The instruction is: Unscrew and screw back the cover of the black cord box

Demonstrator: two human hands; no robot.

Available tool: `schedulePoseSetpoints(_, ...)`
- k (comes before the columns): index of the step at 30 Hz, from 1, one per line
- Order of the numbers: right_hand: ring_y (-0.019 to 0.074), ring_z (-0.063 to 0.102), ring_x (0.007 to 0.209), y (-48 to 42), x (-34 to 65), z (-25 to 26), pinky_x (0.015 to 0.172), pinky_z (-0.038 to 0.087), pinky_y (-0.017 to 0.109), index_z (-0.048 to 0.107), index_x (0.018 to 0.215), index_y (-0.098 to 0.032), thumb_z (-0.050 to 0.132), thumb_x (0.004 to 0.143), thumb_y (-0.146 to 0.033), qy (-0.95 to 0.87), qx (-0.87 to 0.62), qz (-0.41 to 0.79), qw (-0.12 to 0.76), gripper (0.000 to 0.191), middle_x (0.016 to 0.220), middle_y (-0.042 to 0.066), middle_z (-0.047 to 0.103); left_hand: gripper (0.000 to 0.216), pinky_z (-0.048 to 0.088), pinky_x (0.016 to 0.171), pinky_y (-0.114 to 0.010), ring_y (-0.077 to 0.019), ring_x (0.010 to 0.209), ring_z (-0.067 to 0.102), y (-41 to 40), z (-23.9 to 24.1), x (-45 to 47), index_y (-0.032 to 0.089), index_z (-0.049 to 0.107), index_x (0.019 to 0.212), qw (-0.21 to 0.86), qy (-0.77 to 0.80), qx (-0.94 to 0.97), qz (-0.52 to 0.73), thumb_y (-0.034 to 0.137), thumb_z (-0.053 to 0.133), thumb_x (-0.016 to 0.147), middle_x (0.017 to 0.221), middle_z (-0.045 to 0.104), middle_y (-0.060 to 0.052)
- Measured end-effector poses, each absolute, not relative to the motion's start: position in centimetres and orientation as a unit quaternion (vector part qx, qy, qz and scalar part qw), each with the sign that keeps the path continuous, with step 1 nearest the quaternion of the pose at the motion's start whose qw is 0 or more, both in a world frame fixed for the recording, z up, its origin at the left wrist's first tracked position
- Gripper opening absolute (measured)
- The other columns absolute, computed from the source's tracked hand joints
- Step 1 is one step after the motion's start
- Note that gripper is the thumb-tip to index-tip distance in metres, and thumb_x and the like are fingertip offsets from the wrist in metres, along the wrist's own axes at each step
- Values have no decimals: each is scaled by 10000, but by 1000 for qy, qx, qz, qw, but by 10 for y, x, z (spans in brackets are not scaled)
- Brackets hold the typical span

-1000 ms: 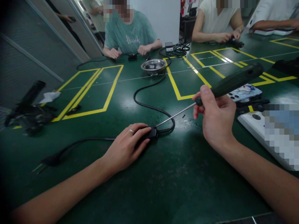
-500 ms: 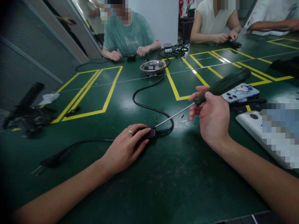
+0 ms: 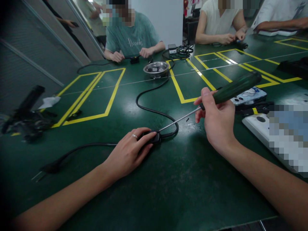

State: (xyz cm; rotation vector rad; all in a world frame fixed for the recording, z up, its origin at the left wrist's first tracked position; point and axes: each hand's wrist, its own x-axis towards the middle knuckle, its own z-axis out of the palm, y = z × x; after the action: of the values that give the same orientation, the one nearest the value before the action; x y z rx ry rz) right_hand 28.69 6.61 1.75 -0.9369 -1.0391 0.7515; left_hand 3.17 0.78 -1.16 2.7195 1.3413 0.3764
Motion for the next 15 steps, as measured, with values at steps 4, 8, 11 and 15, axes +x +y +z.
schedulePoseSetpoints(4, 122, 479, 439, 64, 288, 19, 370, 363, 294, 600, 790, -278, 611, 841, -409, -449, -413, 395, 687, 141, 744, -10, 620, 380, 488, 920, -470, -266, 1110, 537, 8, -11, 32, 196, 455, 1353, 38, 439, 890, 117, 286, 404, 988, 1293, 505, -145)
schedulePoseSetpoints(8, 150, 497, 494, 61, 290, 22, 409, 365, 313, 619, 832, -295, 515, 843, -329, -433, -385, 444, 684, 111, 759, 10, 619, 391, 489, 915, -476, -269, 1108, 540, 9, -11, 32, 205, 449, 1366, 40, 442, 889, 112, 285, 405, 986, 1304, 502, -148)
schedulePoseSetpoints(11, 149, 497, 501, 61, 291, 22, 414, 359, 314, 646, 876, -284, 491, 805, -264, -442, -375, 440, 686, 171, 768, 15, 620, 397, 486, 919, -474, -269, 1108, 541, 9, -11, 32, 208, 446, 1371, 42, 445, 888, 109, 284, 408, 984, 1313, 497, -147)
schedulePoseSetpoints(15, 126, 485, 461, 62, 290, 22, 383, 343, 298, 676, 882, -232, 576, 814, -290, -453, -392, 391, 698, 134, 742, 9, 606, 400, 479, 926, -469, -267, 1107, 536, 9, -12, 32, 204, 447, 1372, 43, 447, 887, 105, 287, 403, 983, 1320, 488, -145)
